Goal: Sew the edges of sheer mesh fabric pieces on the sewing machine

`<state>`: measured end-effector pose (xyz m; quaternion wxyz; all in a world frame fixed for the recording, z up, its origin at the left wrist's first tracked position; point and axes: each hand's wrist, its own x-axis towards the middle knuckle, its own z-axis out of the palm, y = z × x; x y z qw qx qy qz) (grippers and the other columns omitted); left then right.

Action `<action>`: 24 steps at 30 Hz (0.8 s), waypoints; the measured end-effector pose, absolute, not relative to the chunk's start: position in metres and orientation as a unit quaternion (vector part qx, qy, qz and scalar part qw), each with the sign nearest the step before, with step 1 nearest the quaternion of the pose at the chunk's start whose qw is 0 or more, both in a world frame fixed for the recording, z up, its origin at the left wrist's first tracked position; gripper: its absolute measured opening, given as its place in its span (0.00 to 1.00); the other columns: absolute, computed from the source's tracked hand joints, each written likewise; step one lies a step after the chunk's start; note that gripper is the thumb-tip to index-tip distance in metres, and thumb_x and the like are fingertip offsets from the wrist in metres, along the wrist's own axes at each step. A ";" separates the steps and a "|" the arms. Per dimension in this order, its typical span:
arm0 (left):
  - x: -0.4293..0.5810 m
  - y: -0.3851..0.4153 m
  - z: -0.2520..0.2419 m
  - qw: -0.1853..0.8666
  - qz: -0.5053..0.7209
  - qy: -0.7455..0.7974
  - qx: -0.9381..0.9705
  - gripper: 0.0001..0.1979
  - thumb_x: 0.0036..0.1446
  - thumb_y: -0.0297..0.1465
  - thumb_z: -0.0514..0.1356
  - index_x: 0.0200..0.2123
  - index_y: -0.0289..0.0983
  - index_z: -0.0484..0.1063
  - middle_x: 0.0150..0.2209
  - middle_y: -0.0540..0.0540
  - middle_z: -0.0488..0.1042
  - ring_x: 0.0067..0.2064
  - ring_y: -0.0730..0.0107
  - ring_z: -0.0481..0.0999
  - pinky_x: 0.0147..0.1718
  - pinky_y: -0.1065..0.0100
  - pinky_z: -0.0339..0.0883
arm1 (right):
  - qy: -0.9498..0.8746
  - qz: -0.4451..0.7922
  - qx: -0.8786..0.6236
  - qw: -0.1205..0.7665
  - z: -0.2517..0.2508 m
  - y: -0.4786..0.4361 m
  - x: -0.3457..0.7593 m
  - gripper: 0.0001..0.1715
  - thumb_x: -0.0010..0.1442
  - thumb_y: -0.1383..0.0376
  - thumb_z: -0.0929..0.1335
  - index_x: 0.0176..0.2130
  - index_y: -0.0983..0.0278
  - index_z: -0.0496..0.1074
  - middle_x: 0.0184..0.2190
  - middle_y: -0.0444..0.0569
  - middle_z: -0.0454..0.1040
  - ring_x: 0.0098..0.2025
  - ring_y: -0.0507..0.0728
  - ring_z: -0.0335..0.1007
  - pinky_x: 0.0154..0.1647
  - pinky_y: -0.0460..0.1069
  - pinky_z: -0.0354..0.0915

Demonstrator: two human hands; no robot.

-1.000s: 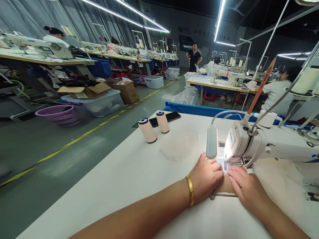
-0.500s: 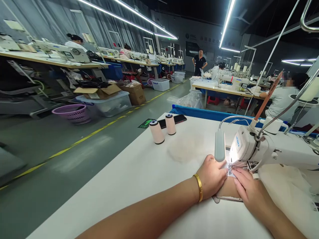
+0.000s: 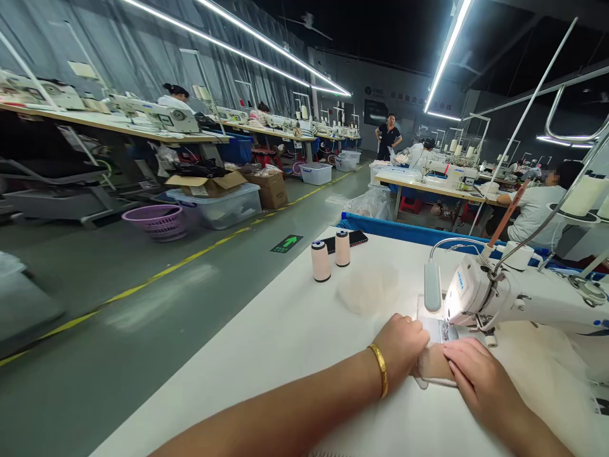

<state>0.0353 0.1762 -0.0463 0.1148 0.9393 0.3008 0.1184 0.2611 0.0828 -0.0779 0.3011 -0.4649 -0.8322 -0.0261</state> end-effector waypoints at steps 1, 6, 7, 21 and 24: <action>0.026 0.174 -0.044 0.132 0.123 0.307 0.935 0.09 0.52 0.21 0.63 0.30 0.37 0.66 0.35 0.42 0.77 0.40 0.54 0.77 0.41 0.58 0.66 | -0.839 -0.007 -0.454 0.300 -0.073 0.079 0.257 0.21 0.73 0.72 0.62 0.59 0.57 0.73 0.51 0.53 0.81 0.53 0.62 0.77 0.54 0.58 0.76; -0.022 0.157 -0.020 0.420 0.204 0.323 0.823 0.05 0.64 0.33 0.55 0.35 0.40 0.64 0.32 0.49 0.74 0.35 0.65 0.75 0.35 0.66 0.67 | -0.817 0.117 -0.495 0.273 -0.045 0.073 0.233 0.39 0.70 0.60 0.69 0.75 0.50 0.56 0.72 0.52 0.63 0.73 0.70 0.58 0.68 0.67 0.63; -0.030 0.154 -0.014 0.534 0.234 0.314 0.750 0.07 0.62 0.35 0.57 0.34 0.40 0.63 0.33 0.49 0.74 0.36 0.65 0.75 0.38 0.66 0.67 | -0.797 0.167 -0.516 0.266 -0.039 0.076 0.228 0.42 0.68 0.55 0.71 0.75 0.49 0.55 0.72 0.52 0.63 0.72 0.72 0.59 0.67 0.67 0.63; -0.080 0.138 -0.005 0.797 0.323 0.236 0.453 0.14 0.51 0.35 0.70 0.33 0.37 0.67 0.46 0.35 0.83 0.47 0.51 0.83 0.50 0.56 0.67 | -0.603 0.556 -0.484 0.307 -0.012 0.101 0.174 0.24 0.62 0.43 0.74 0.43 0.59 0.76 0.33 0.44 0.73 0.31 0.53 0.63 0.31 0.48 0.58; -0.083 0.139 -0.002 0.793 0.299 0.253 0.467 0.18 0.55 0.45 0.69 0.35 0.38 0.69 0.43 0.37 0.84 0.44 0.52 0.84 0.47 0.58 0.69 | -0.619 0.540 -0.483 0.304 -0.002 0.098 0.166 0.18 0.64 0.48 0.73 0.38 0.60 0.75 0.32 0.44 0.74 0.31 0.53 0.63 0.31 0.48 0.60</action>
